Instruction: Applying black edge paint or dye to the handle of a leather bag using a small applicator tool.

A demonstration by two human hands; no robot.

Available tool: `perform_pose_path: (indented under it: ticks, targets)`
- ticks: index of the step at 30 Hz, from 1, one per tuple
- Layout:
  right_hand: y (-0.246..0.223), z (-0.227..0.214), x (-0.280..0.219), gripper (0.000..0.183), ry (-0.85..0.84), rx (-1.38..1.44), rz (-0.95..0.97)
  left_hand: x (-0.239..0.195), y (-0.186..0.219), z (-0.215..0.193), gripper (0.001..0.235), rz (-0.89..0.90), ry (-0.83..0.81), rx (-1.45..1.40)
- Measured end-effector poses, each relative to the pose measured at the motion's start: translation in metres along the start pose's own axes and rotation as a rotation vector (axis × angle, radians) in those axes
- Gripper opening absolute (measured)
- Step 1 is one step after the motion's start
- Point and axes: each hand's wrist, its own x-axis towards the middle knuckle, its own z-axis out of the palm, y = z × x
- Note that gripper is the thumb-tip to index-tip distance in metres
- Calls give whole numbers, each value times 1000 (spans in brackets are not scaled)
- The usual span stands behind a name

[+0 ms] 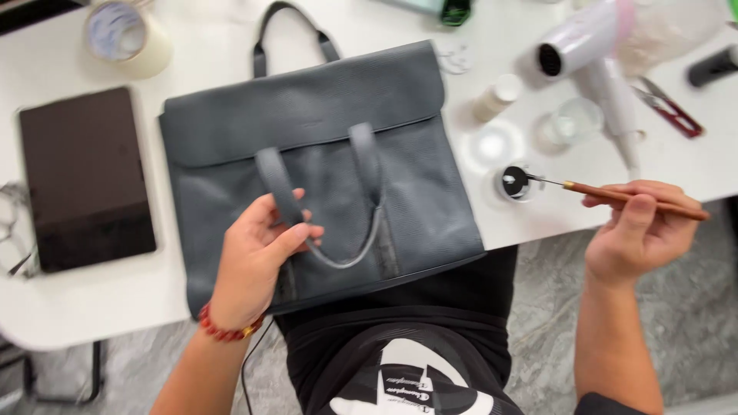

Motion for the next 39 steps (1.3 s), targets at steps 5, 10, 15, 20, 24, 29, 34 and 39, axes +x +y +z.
perform_pose_path:
  ticks: [5,10,15,20,24,29,34,39]
  targets:
    - [-23,10,5,26,16,-38,31,3,-9,-2,47,-2,0,-37]
    - [-33,16,8,20,-30,-49,-15,1,-12,-3,46,-13,27,9]
    - [-34,19,15,18,-43,-45,-55,6,-10,-7,53,25,-36,-33]
    - [-28,16,18,16,44,76,66,9,-14,-11,54,58,-77,-156]
    - [-25,13,4,17,187,170,299,3,-12,-7,51,19,-62,-114]
    - [-15,11,4,15,248,203,378,2,-16,-10,50,45,-65,-127]
    - [-13,12,9,17,304,234,414,2,-16,-10,48,62,-63,-134]
    - [-7,12,13,26,390,251,574,2,-16,-10,48,62,-53,-130]
